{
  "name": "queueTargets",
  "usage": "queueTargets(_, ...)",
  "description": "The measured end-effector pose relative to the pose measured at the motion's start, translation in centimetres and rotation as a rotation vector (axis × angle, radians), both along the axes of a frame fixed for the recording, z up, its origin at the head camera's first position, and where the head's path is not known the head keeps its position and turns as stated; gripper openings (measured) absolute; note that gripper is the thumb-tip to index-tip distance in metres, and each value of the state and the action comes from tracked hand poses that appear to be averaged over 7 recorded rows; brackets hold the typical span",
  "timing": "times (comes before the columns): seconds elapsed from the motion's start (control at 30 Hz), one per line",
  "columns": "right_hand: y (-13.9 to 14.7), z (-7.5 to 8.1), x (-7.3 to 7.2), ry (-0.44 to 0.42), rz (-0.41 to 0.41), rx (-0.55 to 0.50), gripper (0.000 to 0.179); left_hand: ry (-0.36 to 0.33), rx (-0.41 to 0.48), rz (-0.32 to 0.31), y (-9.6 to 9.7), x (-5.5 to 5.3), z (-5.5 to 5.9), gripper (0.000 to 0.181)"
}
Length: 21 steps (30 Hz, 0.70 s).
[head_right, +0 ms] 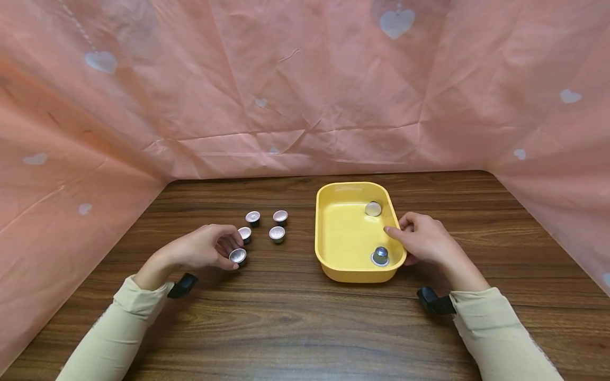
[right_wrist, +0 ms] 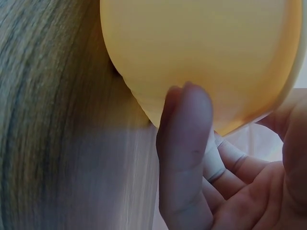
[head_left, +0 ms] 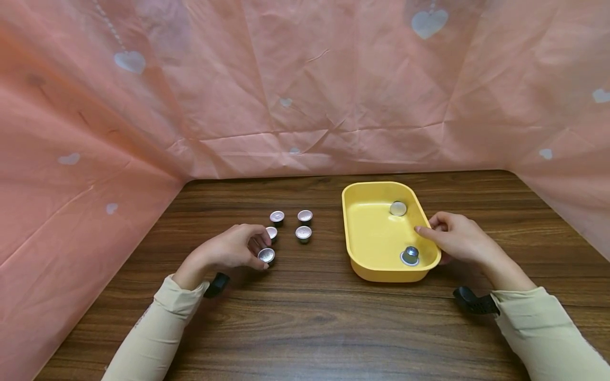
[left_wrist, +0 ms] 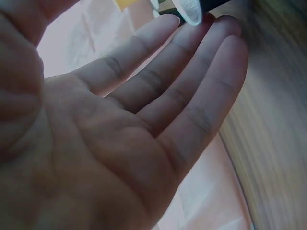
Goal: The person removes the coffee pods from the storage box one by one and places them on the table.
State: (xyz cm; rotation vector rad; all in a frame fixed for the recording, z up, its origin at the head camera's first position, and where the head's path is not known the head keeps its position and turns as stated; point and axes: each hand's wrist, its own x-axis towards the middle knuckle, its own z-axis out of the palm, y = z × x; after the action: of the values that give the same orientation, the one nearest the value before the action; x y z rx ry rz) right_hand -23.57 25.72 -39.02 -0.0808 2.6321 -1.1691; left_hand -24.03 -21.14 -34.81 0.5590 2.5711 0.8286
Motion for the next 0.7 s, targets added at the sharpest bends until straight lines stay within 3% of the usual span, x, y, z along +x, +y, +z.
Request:
queueTargets(0.47, -0.1, -0.1, 0.0, -0.004, 0.018, -0.034, 0.052, 0.031, 0.065, 0.04, -1.0, -0.1, 1.3, 0.037)
queueTargets(0.57, -0.1, -0.1, 0.0, -0.007, 0.019, -0.034, 0.052, 0.022, 0.118, 0.06, -1.2, -0.3, 1.4, 0.037)
queueTargets(0.7, -0.1, 0.0, 0.0, -0.008, 0.02, -0.035, 0.051, -0.012, 0.28, 0.118, -1.4, -0.5, 1.6, 0.039)
